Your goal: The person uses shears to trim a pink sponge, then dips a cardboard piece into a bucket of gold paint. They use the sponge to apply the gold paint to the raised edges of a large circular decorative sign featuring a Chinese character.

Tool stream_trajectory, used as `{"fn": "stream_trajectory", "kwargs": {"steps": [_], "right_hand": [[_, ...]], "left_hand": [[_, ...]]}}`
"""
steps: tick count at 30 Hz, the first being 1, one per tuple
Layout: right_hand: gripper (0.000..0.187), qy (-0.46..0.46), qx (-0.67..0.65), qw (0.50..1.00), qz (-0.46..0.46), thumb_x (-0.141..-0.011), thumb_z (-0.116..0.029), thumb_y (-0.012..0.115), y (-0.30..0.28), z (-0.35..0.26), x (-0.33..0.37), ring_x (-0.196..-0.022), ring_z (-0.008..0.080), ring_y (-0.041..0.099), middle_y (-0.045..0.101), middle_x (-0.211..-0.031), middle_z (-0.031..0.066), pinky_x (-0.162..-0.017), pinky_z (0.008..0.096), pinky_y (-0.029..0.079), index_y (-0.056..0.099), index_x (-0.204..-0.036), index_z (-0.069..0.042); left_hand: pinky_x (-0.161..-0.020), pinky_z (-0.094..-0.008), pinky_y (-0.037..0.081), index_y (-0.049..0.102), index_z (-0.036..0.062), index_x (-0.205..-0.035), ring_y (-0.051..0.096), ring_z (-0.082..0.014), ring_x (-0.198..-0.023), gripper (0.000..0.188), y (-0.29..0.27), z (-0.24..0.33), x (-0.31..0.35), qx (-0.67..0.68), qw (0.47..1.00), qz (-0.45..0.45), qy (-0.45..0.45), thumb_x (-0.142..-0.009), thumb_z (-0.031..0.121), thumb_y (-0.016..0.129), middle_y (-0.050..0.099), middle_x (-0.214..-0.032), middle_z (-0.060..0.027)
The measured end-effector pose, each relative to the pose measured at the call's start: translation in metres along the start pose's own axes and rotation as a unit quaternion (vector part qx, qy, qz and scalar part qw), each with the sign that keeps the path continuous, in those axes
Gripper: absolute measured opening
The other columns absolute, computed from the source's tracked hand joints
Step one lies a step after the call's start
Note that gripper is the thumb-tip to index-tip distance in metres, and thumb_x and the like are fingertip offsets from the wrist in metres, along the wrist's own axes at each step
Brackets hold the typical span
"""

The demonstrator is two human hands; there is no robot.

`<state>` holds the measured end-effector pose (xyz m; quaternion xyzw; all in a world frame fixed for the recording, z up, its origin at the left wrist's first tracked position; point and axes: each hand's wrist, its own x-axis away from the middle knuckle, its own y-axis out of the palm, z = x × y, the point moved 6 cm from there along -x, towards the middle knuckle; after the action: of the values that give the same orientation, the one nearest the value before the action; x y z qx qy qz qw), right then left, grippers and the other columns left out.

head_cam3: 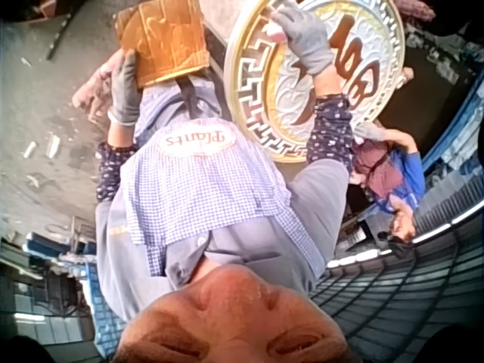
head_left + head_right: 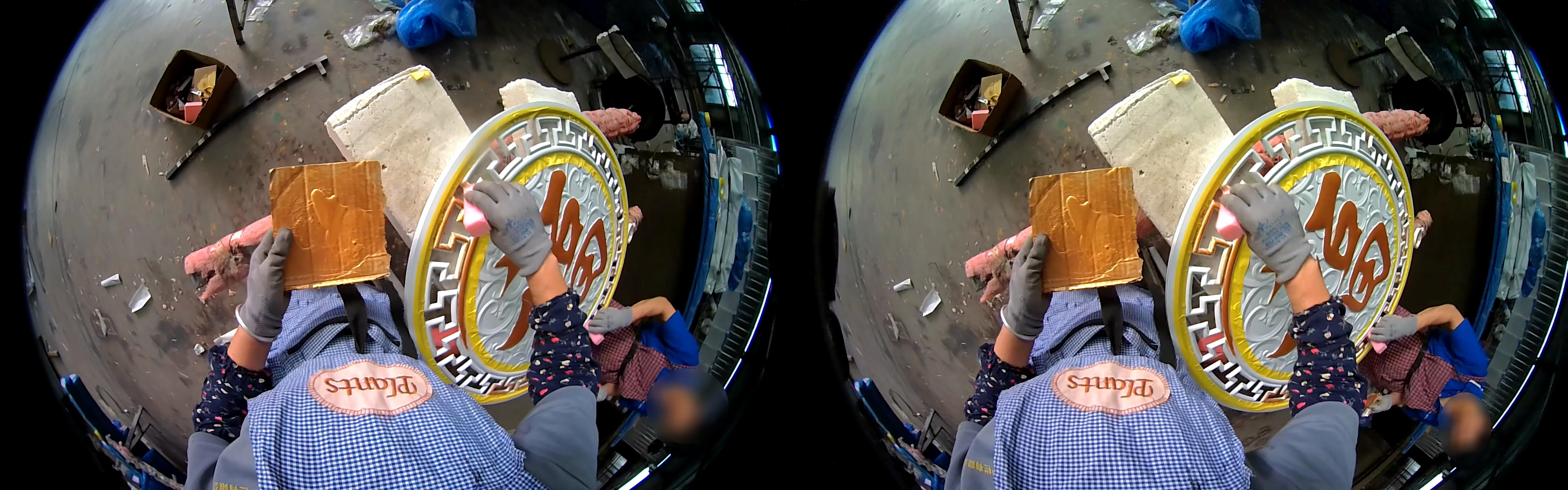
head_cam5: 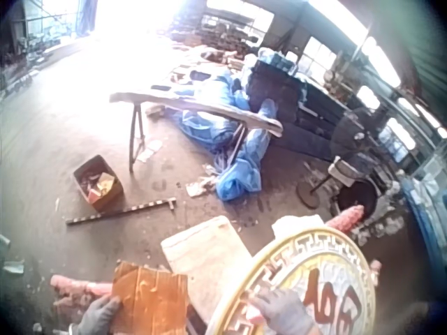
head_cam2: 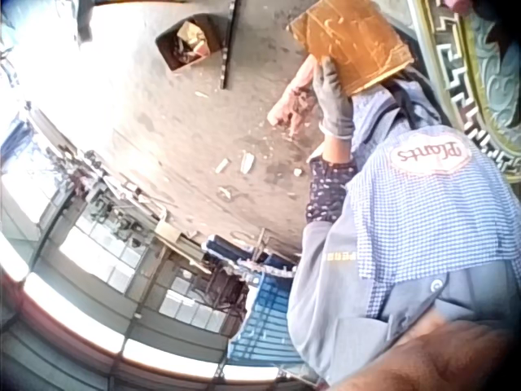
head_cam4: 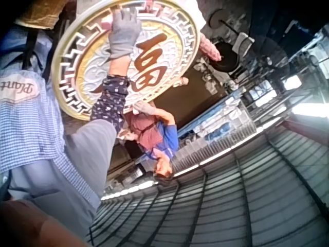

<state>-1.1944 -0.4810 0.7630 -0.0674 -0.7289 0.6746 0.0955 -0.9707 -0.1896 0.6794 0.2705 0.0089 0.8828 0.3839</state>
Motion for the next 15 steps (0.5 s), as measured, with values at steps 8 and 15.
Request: {"fn": "stream_trajectory", "kwargs": {"steps": [8, 15], "right_hand": [[0.044, 0.044, -0.028, 0.999, -0.007, -0.077, -0.004, 0.073, -0.015, -0.006, 0.007, -0.099, 0.0307, 0.067, 0.068, -0.107, 0.0073, -0.086, 0.0424, 0.051, 0.067, -0.119, -0.013], [0.037, 0.104, -0.315, 0.934, 0.13, -0.081, -0.009, 0.081, -0.051, -0.09, -0.03, -0.093, 0.0337, 0.072, 0.072, -0.104, 0.0128, -0.082, 0.0412, 0.057, 0.068, -0.115, -0.007]], "left_hand": [[-0.094, -0.0253, 0.047, 0.062, -0.0002, -0.136, 0.058, -0.0085, -0.108, 0.043, -0.001, -0.011, -0.002, 0.025, 0.998, -0.009, -0.055, -0.11, 0.034, 0.056, 0.066, -0.117, -0.0005], [-0.095, -0.0257, 0.049, 0.06, -0.0001, -0.139, 0.061, -0.0094, -0.11, 0.046, 0.024, -0.002, 0.001, 0.025, 0.995, -0.053, -0.082, -0.11, 0.035, 0.057, 0.068, -0.123, -0.0029]]}}
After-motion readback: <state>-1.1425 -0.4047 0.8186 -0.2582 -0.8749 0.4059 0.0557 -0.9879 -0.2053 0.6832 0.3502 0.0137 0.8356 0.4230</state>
